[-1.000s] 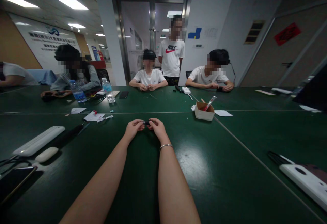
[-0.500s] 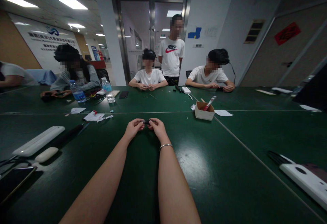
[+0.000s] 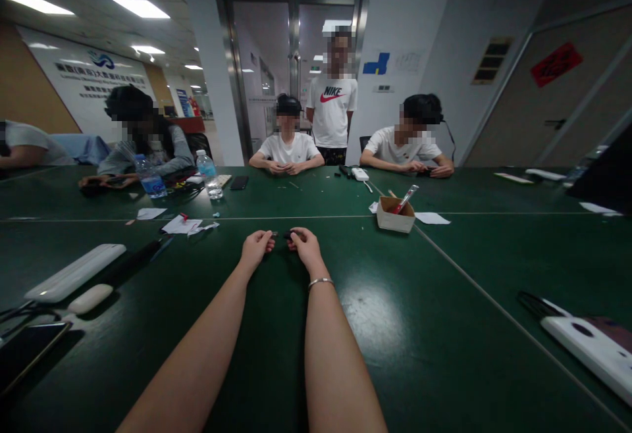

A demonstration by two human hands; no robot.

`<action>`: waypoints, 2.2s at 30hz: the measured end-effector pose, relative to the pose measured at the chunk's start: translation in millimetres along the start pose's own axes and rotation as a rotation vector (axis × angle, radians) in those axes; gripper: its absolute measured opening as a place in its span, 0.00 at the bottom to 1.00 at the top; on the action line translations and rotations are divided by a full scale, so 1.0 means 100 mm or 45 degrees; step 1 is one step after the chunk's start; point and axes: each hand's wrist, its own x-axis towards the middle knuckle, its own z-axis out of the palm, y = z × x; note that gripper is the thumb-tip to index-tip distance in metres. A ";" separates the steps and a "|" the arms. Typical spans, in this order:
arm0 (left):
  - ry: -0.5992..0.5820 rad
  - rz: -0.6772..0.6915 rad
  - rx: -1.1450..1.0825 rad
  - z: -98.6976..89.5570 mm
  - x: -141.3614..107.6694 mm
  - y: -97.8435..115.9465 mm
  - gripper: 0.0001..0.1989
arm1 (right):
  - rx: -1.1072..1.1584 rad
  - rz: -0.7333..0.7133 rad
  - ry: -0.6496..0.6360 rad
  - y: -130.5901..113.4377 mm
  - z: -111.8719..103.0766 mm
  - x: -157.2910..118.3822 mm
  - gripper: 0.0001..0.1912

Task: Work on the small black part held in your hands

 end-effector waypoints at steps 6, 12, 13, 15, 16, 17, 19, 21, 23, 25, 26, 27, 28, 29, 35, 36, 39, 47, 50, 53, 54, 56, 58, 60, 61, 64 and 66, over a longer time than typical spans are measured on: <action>-0.007 0.001 -0.049 -0.02 0.03 -0.04 0.12 | 0.002 0.013 -0.012 0.01 -0.01 0.00 0.18; -0.043 0.049 0.010 -0.01 0.04 -0.08 0.13 | -0.076 -0.028 -0.063 0.00 0.00 -0.01 0.18; -0.048 0.051 0.014 -0.01 0.03 -0.08 0.13 | -0.083 -0.031 -0.066 0.00 0.01 -0.01 0.18; -0.060 0.049 0.012 -0.01 0.03 -0.08 0.13 | -0.094 -0.033 -0.069 0.00 0.01 -0.01 0.18; -0.067 0.048 0.009 -0.01 0.03 -0.08 0.13 | -0.098 -0.034 -0.070 0.00 0.00 -0.01 0.18; -0.076 0.049 0.008 -0.01 0.03 -0.08 0.14 | -0.102 -0.036 -0.071 0.00 0.00 -0.02 0.19; -0.087 0.057 0.012 -0.01 0.03 -0.09 0.14 | -0.107 -0.041 -0.076 0.00 0.01 -0.02 0.18; -0.088 0.061 0.017 -0.01 0.03 -0.09 0.14 | -0.109 -0.040 -0.084 -0.01 0.01 -0.02 0.19; -0.084 0.059 0.026 0.00 0.02 -0.08 0.14 | -0.106 -0.034 -0.090 -0.02 0.01 -0.02 0.19; -0.087 0.061 0.035 0.00 0.01 -0.06 0.15 | -0.101 -0.029 -0.093 -0.02 0.01 -0.02 0.19; -0.085 0.064 0.036 0.00 0.00 -0.05 0.15 | -0.099 -0.027 -0.091 -0.03 0.01 -0.03 0.18; -0.082 0.070 0.034 0.01 -0.01 -0.04 0.16 | -0.097 -0.027 -0.087 -0.03 0.01 -0.03 0.18; -0.079 0.074 0.031 0.01 -0.01 -0.03 0.16 | -0.095 -0.027 -0.085 -0.03 0.01 -0.02 0.18; -0.076 0.077 0.027 0.02 -0.02 -0.03 0.17 | -0.093 -0.027 -0.084 -0.02 0.01 -0.02 0.18; -0.092 0.083 0.060 0.01 -0.01 -0.02 0.17 | -0.113 -0.033 -0.088 0.00 0.00 -0.02 0.19; -0.096 0.081 0.071 0.01 -0.01 -0.02 0.17 | -0.114 -0.033 -0.090 -0.01 0.00 -0.02 0.19; -0.095 0.072 0.098 0.00 -0.02 0.00 0.17 | -0.109 -0.033 -0.105 -0.02 0.01 -0.02 0.18; -0.107 0.056 0.128 -0.01 -0.05 0.04 0.18 | -0.094 -0.024 -0.107 -0.05 0.02 -0.03 0.18; -0.131 0.062 0.101 -0.02 -0.04 0.03 0.17 | -0.080 -0.008 -0.103 -0.05 0.02 -0.03 0.17; -0.161 0.072 0.064 -0.02 -0.01 -0.01 0.16 | -0.071 0.001 -0.091 -0.04 0.02 -0.02 0.17; -0.172 0.073 0.049 -0.02 0.00 -0.03 0.15 | -0.068 0.003 -0.083 -0.04 0.01 -0.02 0.16; -0.187 0.080 0.015 -0.01 0.03 -0.05 0.15 | -0.062 0.007 -0.069 -0.03 0.01 -0.01 0.16; -0.201 0.088 -0.021 -0.01 0.04 -0.07 0.15 | -0.051 0.013 -0.060 -0.03 0.01 -0.01 0.16; -0.227 0.097 -0.047 -0.01 0.05 -0.07 0.16 | -0.038 0.018 -0.056 -0.02 0.01 0.00 0.16; -0.242 0.102 -0.050 -0.01 0.05 -0.07 0.16 | -0.034 0.019 -0.055 -0.02 0.01 0.00 0.16; -0.276 0.117 -0.040 -0.03 0.03 -0.05 0.14 | -0.030 0.018 -0.052 -0.02 0.02 0.00 0.15; -0.287 0.130 -0.043 -0.04 0.01 -0.04 0.13 | -0.026 0.015 -0.054 -0.02 0.01 -0.01 0.15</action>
